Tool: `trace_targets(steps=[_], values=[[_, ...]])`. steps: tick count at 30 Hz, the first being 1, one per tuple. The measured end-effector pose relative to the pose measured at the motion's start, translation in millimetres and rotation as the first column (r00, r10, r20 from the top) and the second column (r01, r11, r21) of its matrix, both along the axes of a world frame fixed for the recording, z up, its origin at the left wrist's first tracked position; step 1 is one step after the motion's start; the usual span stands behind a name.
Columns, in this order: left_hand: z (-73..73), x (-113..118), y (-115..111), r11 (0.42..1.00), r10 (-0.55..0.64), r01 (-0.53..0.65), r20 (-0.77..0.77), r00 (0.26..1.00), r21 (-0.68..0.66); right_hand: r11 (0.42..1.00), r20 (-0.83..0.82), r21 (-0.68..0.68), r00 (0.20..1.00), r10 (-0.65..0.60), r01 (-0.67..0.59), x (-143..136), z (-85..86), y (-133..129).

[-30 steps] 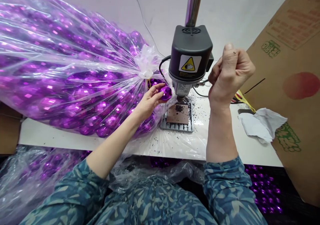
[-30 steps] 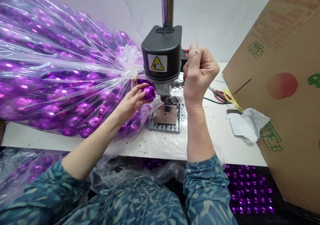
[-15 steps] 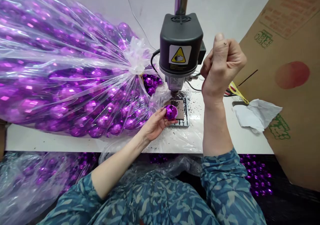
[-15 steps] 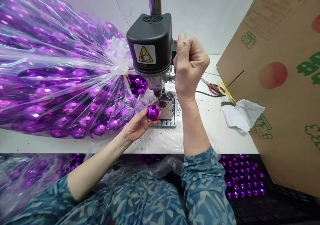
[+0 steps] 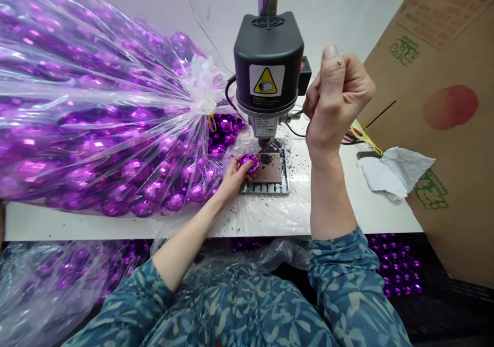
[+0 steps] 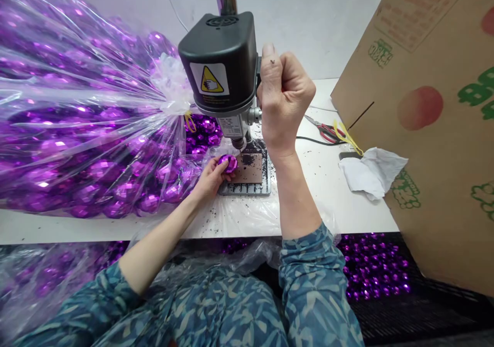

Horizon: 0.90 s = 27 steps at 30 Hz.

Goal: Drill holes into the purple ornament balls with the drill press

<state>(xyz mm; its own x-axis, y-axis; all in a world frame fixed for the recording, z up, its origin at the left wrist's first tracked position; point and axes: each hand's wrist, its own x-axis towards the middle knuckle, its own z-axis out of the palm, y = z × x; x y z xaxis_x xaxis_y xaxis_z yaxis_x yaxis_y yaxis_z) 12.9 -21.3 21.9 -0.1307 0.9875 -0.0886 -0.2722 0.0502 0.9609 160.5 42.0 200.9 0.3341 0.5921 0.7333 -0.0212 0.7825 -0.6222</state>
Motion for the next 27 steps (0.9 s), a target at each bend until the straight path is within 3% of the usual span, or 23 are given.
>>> trace_targets(steps=[8,14,21,27], values=[[-19.1,0,23,0.997,-0.024,0.039,-0.215,0.976,0.069,0.997,-0.039,0.060,0.998,0.043,-0.041,0,1.2,0],[-22.7,4,28,0.985,-0.012,0.059,-0.276,0.961,0.160,1.000,0.004,0.024,1.000,-0.008,0.008,1,0.9,-1],[-15.4,10,25,0.957,0.052,0.120,-0.563,0.825,0.265,0.997,-0.054,0.065,0.998,0.044,-0.040,-1,0.8,-2],[-22.4,17,21,0.968,0.073,0.061,-0.508,0.859,0.242,0.993,-0.039,0.100,0.997,0.068,-0.064,1,-1.3,-1]])
